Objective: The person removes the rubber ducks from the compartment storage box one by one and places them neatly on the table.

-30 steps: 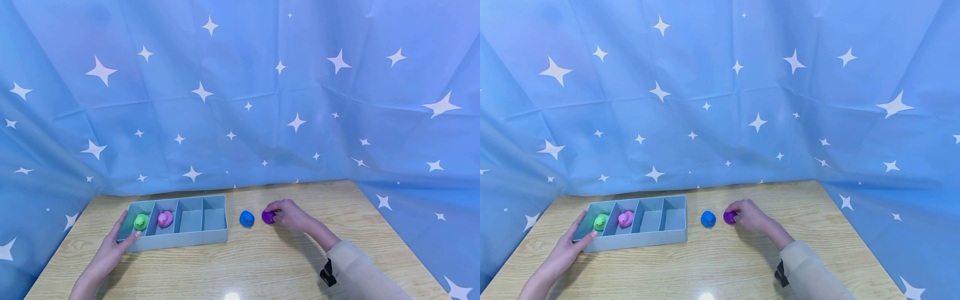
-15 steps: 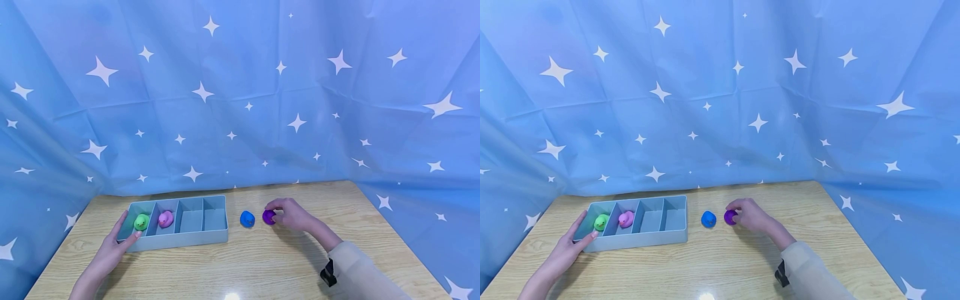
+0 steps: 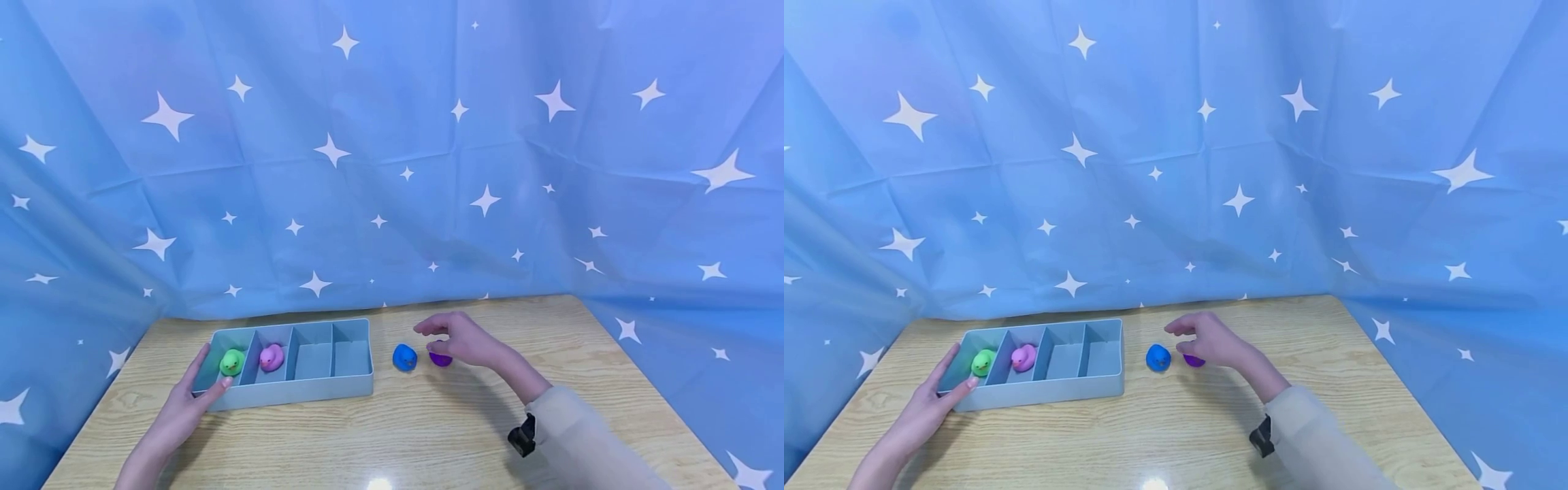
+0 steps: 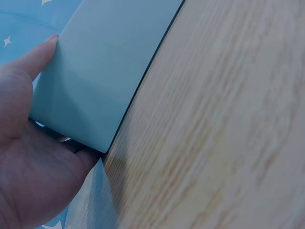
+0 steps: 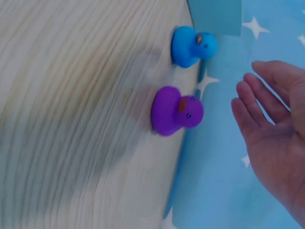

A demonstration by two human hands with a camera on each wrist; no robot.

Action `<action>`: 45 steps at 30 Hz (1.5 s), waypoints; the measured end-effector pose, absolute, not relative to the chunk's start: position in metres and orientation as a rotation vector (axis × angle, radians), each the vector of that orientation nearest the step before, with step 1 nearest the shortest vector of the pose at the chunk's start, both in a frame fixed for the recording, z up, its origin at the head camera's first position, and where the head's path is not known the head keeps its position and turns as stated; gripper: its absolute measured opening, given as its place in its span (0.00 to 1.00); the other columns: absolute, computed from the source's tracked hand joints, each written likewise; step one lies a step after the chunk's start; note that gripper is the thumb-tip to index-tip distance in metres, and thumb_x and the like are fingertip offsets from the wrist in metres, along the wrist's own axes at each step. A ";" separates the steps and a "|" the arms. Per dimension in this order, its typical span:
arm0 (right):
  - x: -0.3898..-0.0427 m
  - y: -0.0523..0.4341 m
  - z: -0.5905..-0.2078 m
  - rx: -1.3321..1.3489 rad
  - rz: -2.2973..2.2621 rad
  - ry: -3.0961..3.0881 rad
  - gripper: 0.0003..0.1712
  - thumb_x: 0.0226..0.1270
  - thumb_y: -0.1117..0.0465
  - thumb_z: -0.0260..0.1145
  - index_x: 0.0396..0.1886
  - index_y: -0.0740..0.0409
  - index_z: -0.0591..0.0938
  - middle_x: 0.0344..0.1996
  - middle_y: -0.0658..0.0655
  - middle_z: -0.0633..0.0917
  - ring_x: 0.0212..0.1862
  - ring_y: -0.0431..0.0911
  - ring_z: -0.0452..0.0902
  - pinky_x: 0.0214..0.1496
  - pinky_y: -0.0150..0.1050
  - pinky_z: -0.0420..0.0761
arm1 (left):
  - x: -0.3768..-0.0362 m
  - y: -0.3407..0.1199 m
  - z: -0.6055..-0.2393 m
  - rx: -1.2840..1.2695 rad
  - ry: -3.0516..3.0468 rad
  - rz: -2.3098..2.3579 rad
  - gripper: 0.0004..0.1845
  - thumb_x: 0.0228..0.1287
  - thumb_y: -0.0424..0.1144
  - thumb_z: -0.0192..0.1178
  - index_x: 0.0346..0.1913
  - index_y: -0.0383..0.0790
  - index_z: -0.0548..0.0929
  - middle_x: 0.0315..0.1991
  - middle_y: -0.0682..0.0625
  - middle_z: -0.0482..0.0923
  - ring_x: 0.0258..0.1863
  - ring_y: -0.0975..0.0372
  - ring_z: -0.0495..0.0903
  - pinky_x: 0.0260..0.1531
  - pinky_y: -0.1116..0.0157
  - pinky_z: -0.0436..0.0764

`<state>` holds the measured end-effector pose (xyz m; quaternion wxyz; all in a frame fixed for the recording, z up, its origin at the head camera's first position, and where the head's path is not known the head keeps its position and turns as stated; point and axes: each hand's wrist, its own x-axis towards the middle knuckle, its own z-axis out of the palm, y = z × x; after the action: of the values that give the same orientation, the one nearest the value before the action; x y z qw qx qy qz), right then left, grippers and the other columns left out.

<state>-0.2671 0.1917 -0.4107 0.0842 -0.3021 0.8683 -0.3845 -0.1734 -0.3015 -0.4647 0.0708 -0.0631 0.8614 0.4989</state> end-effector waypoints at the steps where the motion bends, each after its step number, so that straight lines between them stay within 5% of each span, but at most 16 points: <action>1: -0.267 0.189 -0.410 -0.903 -1.159 2.579 0.20 0.66 0.72 0.68 0.58 0.66 0.84 0.55 0.66 0.85 0.57 0.63 0.81 0.62 0.60 0.78 | -0.173 -0.301 -0.465 -0.187 2.594 1.504 0.54 0.75 0.56 0.59 0.82 0.54 0.27 0.80 0.28 0.29 0.76 0.28 0.32 0.66 0.25 0.42; 21: -0.268 0.122 -0.408 -0.968 -1.265 2.413 0.20 0.70 0.71 0.66 0.61 0.67 0.83 0.55 0.62 0.85 0.56 0.60 0.81 0.60 0.45 0.82 | -0.173 -0.303 -0.468 -0.201 2.580 1.516 0.54 0.75 0.57 0.59 0.82 0.55 0.28 0.80 0.29 0.29 0.76 0.30 0.31 0.67 0.26 0.42; 36: -0.259 0.054 -0.411 -1.030 -1.324 2.339 0.20 0.69 0.71 0.67 0.61 0.66 0.83 0.54 0.61 0.86 0.56 0.58 0.82 0.62 0.52 0.80 | -0.175 -0.302 -0.466 -0.216 2.568 1.511 0.55 0.74 0.58 0.59 0.82 0.56 0.27 0.81 0.32 0.27 0.77 0.31 0.29 0.68 0.27 0.39; 45: -0.249 0.019 -0.412 -1.050 -1.263 2.364 0.22 0.71 0.68 0.68 0.63 0.62 0.82 0.58 0.60 0.85 0.60 0.56 0.80 0.62 0.48 0.80 | -0.176 -0.303 -0.467 -0.192 2.591 1.511 0.53 0.75 0.56 0.59 0.83 0.55 0.28 0.81 0.30 0.29 0.77 0.30 0.30 0.68 0.26 0.40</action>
<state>-0.2495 0.0192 -0.4118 0.1311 -0.3615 0.8143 -0.4348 -0.1759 -0.3028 -0.4671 0.0678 -0.0639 0.8601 0.5016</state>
